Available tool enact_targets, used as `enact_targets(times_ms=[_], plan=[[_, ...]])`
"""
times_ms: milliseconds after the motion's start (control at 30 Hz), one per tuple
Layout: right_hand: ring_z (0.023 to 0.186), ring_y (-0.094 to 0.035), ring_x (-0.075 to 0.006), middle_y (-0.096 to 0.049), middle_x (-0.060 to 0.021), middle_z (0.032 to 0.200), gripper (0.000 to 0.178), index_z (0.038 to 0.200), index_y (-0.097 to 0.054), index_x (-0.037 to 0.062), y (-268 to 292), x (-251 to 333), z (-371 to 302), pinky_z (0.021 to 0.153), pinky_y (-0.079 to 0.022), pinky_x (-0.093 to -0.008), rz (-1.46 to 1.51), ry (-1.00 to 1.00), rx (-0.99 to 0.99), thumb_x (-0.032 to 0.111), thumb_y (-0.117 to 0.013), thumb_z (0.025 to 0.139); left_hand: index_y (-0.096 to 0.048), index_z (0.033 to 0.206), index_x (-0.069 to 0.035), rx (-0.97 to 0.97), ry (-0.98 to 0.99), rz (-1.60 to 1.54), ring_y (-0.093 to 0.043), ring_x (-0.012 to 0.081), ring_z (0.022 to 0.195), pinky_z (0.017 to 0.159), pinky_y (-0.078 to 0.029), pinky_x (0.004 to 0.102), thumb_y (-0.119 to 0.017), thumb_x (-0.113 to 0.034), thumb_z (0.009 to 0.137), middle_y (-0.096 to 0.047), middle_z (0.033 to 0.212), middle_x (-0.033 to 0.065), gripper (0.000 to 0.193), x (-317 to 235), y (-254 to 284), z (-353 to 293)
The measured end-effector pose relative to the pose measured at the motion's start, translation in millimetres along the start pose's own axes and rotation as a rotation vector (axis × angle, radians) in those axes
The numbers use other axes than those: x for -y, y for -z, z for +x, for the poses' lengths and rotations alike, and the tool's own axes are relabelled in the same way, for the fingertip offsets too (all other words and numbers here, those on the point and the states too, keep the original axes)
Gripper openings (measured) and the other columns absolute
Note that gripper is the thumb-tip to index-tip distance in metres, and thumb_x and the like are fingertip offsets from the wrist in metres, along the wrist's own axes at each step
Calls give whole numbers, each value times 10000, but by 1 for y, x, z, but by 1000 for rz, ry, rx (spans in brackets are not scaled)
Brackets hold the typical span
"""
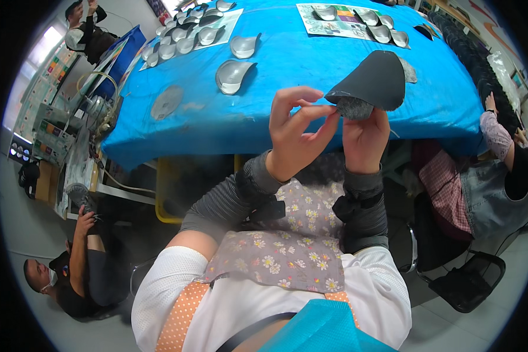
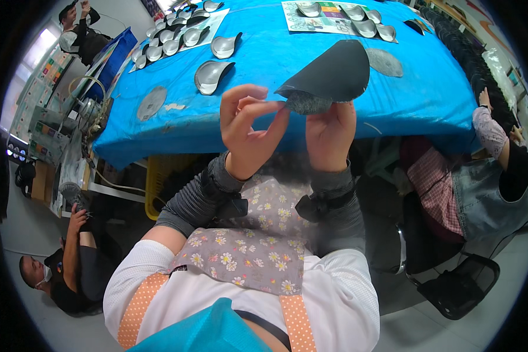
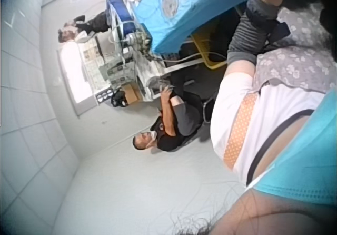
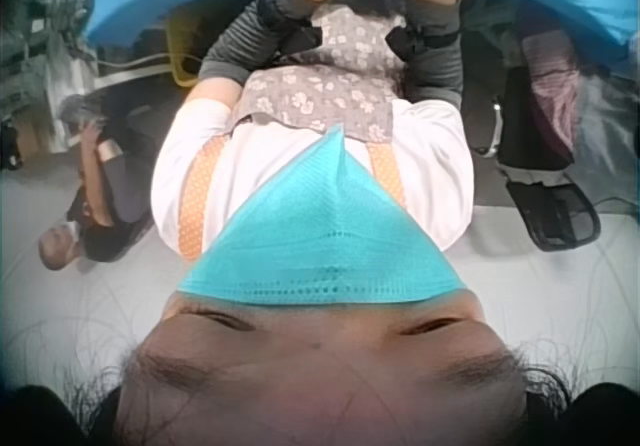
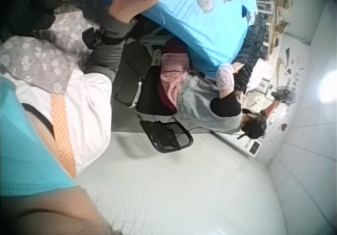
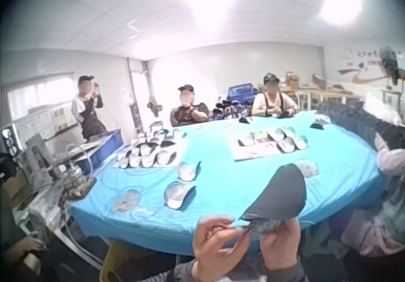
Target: Inspecting and handling shoe components, specifically a black heel or toe cap piece, at a manufacturing table.
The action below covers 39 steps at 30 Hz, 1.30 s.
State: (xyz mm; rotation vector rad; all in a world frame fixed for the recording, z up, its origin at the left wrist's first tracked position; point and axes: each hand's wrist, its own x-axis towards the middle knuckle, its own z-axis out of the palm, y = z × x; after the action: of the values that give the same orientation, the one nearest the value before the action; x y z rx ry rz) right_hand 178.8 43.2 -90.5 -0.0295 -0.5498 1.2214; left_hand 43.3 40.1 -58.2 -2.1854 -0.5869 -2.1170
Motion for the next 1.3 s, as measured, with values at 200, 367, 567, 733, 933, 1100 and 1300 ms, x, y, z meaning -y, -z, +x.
enact_targets(times_ms=[200, 367, 567, 733, 933, 1100, 1300], plan=[[1045, -550, -206, -577, -67, 1129, 265, 1110, -540, 43, -19, -5, -5, 900, -441, -369, 65, 1, -3, 206, -425, 935, -630, 816, -17, -44, -91, 5, -590, 151, 740, 593, -505, 238, -731, 104, 626, -567, 958, 117, 247, -4, 4, 6], [1037, -562, -239, -599, -96, 1101, 317, 1091, -552, 40, -10, -10, -5, 904, -446, -382, 203, -94, -46, 285, -452, 917, -613, 800, -6, -61, -47, -85, -612, 174, 772, 630, -536, 250, -712, 119, 638, -595, 934, 129, 227, -7, 5, 10], [1056, -556, -265, -590, -126, 1127, 362, 1097, -549, 32, -13, -11, -5, 931, -441, -385, 281, -140, 30, 328, -469, 904, -590, 814, 1, -41, -3, -79, -623, 186, 802, 671, -544, 269, -691, 126, 657, -608, 958, 139, 225, -4, 6, 9], [978, -584, -199, -613, -58, 1071, 331, 1088, -553, 92, -23, -14, -6, 822, -471, -337, 132, -127, -86, 350, -455, 906, -567, 812, -3, -37, 20, -107, -625, 198, 830, 703, -526, 284, -679, 125, 671, -632, 949, 146, 221, -2, 7, 9], [958, -588, -191, -614, -50, 1056, 343, 1068, -549, 108, -21, -15, -8, 794, -475, -330, 122, -116, -44, 391, -426, 918, -530, 812, -16, -17, 5, -123, -621, 216, 849, 710, -504, 290, -655, 136, 691, -670, 925, 165, 231, -2, 7, 10], [979, -582, -196, -611, -40, 1067, 348, 1084, -551, 120, -24, -14, -10, 804, -472, -329, 103, -107, -37, 399, -426, 919, -503, 826, -17, 3, 19, -178, -613, 220, 864, 712, -498, 290, -624, 150, 718, -674, 940, 174, 233, -1, 8, 9], [997, -574, -193, -603, -36, 1083, 343, 1093, -554, 118, -28, -13, -12, 824, -468, -348, 69, -80, -81, 383, -422, 920, -483, 851, -16, 39, 37, -229, -605, 213, 894, 728, -486, 274, -603, 150, 749, -666, 961, 184, 228, 1, 9, 6]])
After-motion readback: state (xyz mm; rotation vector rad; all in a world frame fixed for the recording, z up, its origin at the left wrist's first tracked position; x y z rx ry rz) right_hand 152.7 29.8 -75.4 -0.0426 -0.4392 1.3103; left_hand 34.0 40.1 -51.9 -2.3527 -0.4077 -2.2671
